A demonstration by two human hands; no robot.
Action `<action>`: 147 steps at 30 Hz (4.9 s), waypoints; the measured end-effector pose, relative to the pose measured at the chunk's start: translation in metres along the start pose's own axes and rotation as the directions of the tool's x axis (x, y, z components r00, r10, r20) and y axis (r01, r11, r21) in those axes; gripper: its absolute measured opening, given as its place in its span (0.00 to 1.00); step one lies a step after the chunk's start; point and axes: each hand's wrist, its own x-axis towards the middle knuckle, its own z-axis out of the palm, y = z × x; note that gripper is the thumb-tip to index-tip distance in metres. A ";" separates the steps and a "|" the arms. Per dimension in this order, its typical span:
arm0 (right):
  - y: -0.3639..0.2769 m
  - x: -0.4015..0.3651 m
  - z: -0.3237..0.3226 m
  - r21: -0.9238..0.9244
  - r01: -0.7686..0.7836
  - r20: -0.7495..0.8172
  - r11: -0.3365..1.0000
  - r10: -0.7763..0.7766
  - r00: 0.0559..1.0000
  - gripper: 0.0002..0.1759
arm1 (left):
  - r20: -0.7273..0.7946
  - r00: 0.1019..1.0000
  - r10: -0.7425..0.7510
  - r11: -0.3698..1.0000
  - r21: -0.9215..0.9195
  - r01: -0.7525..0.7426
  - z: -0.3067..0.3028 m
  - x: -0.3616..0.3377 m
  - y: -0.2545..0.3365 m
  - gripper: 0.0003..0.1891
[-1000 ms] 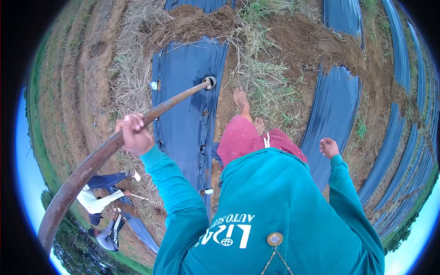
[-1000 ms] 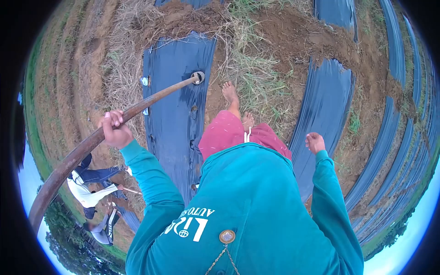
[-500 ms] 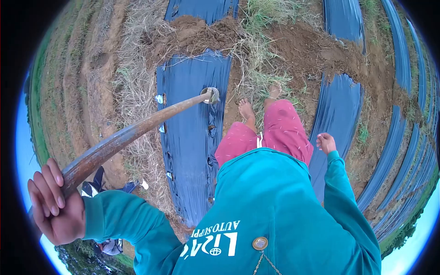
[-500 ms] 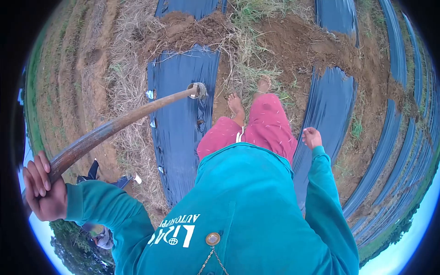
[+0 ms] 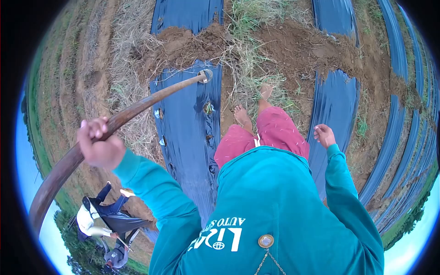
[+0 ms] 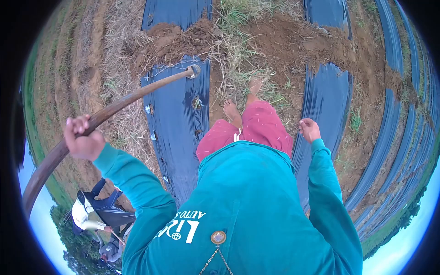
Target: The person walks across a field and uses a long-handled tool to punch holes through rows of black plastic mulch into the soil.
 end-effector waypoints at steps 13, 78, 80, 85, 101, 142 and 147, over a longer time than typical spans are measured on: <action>0.043 0.046 -0.091 -0.008 -0.345 -0.023 0.939 0.344 0.939 0.09 | 0.412 0.911 0.013 1.000 -0.019 -0.006 0.140 0.040 0.050 0.14; -1.111 0.887 -0.387 -0.064 0.476 0.508 0.877 -0.381 0.772 0.06 | -0.935 0.327 0.140 0.970 0.196 0.146 0.731 0.234 -0.274 0.11; -1.143 0.896 -0.360 -0.071 0.489 0.537 0.869 -0.379 0.753 0.06 | -0.953 0.292 0.082 0.974 0.139 0.181 0.751 0.232 -0.280 0.09; -1.165 0.867 -0.290 -0.154 0.672 0.683 0.724 -0.414 0.602 0.05 | -0.959 0.243 0.146 0.988 0.156 0.021 0.774 0.205 -0.301 0.09; -1.203 0.684 -0.182 -0.025 0.793 0.953 0.609 -0.226 0.204 0.07 | -0.967 -0.075 0.243 0.964 0.232 0.131 0.835 0.064 -0.320 0.02; -1.031 0.141 -0.236 -0.065 0.456 0.389 0.888 0.443 -0.808 0.23 | -0.836 -0.538 -0.107 0.942 0.088 -0.324 0.771 -0.195 -0.337 0.01; -1.022 0.124 -0.239 -0.049 0.504 0.337 0.862 0.490 -0.804 0.25 | -0.845 -0.526 -0.094 0.963 0.057 -0.263 0.753 -0.200 -0.337 0.03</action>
